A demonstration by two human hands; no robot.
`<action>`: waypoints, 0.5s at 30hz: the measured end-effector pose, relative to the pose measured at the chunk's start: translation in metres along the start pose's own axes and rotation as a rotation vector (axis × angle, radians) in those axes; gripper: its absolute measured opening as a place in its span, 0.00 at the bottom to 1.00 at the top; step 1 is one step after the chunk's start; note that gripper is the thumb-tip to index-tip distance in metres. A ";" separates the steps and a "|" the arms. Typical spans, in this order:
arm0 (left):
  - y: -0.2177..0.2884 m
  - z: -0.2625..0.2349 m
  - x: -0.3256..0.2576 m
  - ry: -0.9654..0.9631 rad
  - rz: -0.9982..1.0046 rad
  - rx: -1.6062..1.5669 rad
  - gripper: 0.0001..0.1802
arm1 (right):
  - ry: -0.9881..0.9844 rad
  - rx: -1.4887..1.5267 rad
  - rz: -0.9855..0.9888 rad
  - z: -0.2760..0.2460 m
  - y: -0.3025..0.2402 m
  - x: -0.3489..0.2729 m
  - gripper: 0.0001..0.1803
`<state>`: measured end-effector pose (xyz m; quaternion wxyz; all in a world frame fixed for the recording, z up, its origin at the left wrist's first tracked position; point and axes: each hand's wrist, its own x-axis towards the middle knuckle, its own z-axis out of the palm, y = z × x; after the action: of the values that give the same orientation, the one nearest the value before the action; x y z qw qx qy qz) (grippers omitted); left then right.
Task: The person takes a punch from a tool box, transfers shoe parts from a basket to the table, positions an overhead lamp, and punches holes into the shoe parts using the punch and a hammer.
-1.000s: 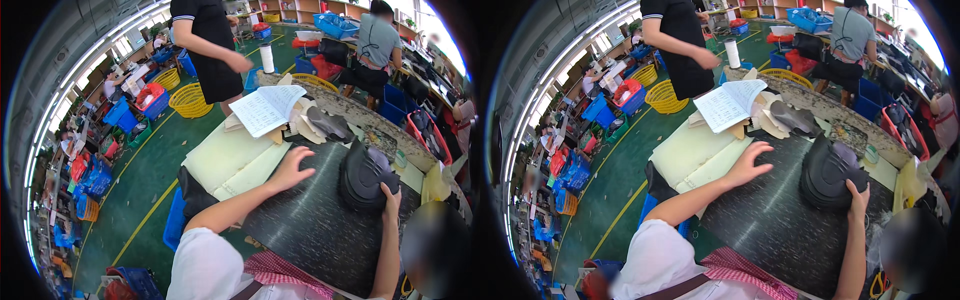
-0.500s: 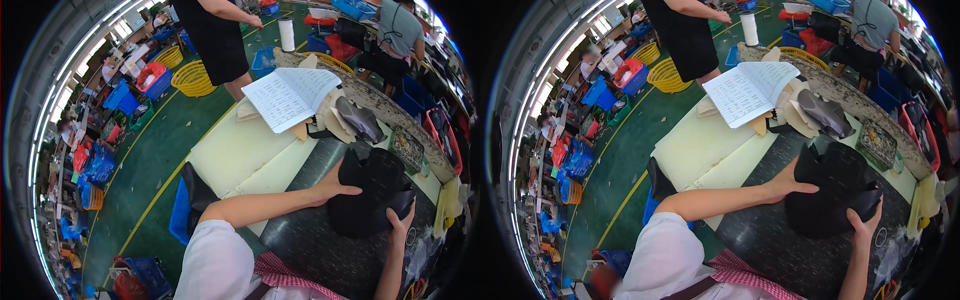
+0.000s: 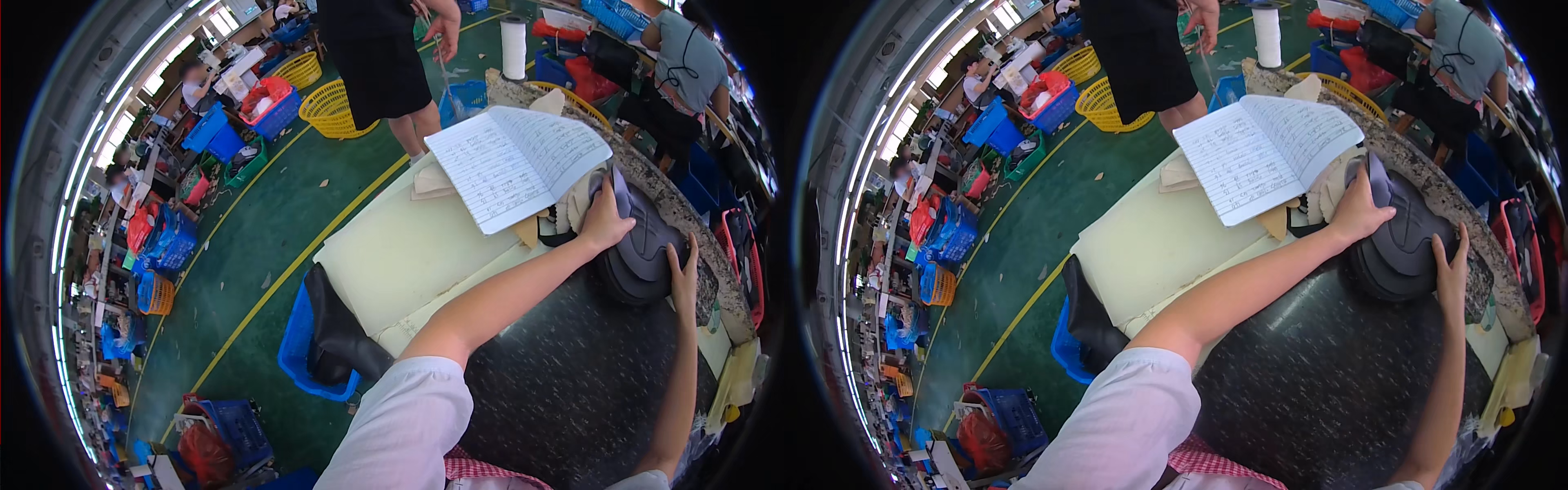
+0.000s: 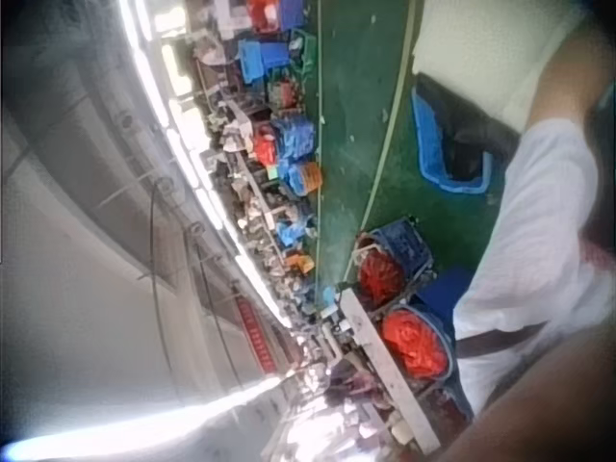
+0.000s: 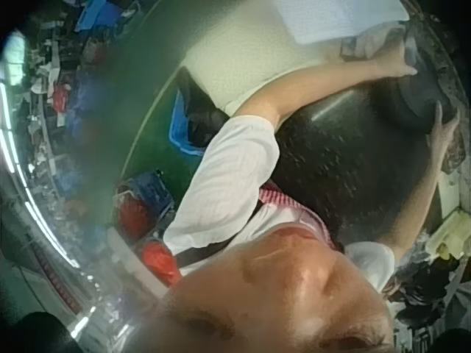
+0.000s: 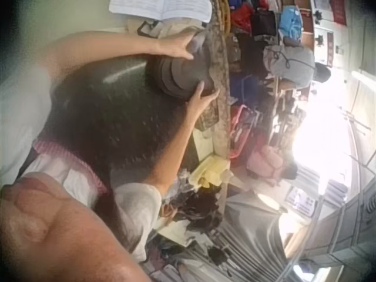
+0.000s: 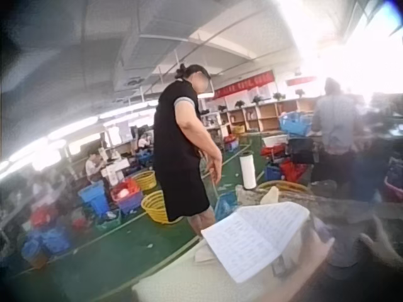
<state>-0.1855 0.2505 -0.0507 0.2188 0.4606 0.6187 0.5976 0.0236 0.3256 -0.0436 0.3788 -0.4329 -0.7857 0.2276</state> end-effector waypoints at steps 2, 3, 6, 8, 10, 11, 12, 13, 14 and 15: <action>0.006 -0.008 0.000 0.055 -0.036 0.021 0.53 | -0.118 -0.088 0.066 -0.006 -0.025 -0.008 0.37; 0.012 -0.013 0.001 0.016 -0.095 0.021 0.52 | -0.205 -0.115 0.170 -0.010 -0.033 -0.011 0.36; 0.011 -0.009 0.012 0.041 -0.075 0.058 0.52 | -0.142 -0.140 -0.003 -0.017 -0.026 -0.028 0.35; 0.019 -0.006 0.015 0.027 -0.198 0.102 0.54 | -0.138 -0.078 0.075 -0.024 -0.027 -0.037 0.33; 0.026 -0.003 0.017 -0.005 -0.197 0.124 0.55 | -0.008 -0.605 -0.270 -0.028 -0.058 -0.055 0.32; 0.031 0.000 0.017 -0.043 -0.196 0.148 0.56 | 0.056 -0.671 -0.387 -0.028 -0.083 -0.060 0.33; 0.029 0.000 0.015 -0.040 -0.197 0.148 0.56 | 0.055 -0.670 -0.390 -0.022 -0.101 -0.064 0.33; 0.018 -0.009 0.009 0.018 -0.122 0.168 0.57 | -0.143 -0.578 -0.432 -0.006 -0.119 -0.070 0.34; 0.008 -0.021 0.003 0.076 -0.048 0.194 0.57 | -0.340 -0.477 -0.473 0.008 -0.131 -0.072 0.36; 0.016 -0.029 -0.005 0.079 0.058 0.187 0.56 | -0.344 -0.489 -0.464 0.011 -0.134 -0.069 0.36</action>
<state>-0.2018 0.2282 -0.0318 0.1330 0.4728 0.6663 0.5610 -0.0297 0.1964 0.0139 0.1685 -0.2765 -0.9461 0.0109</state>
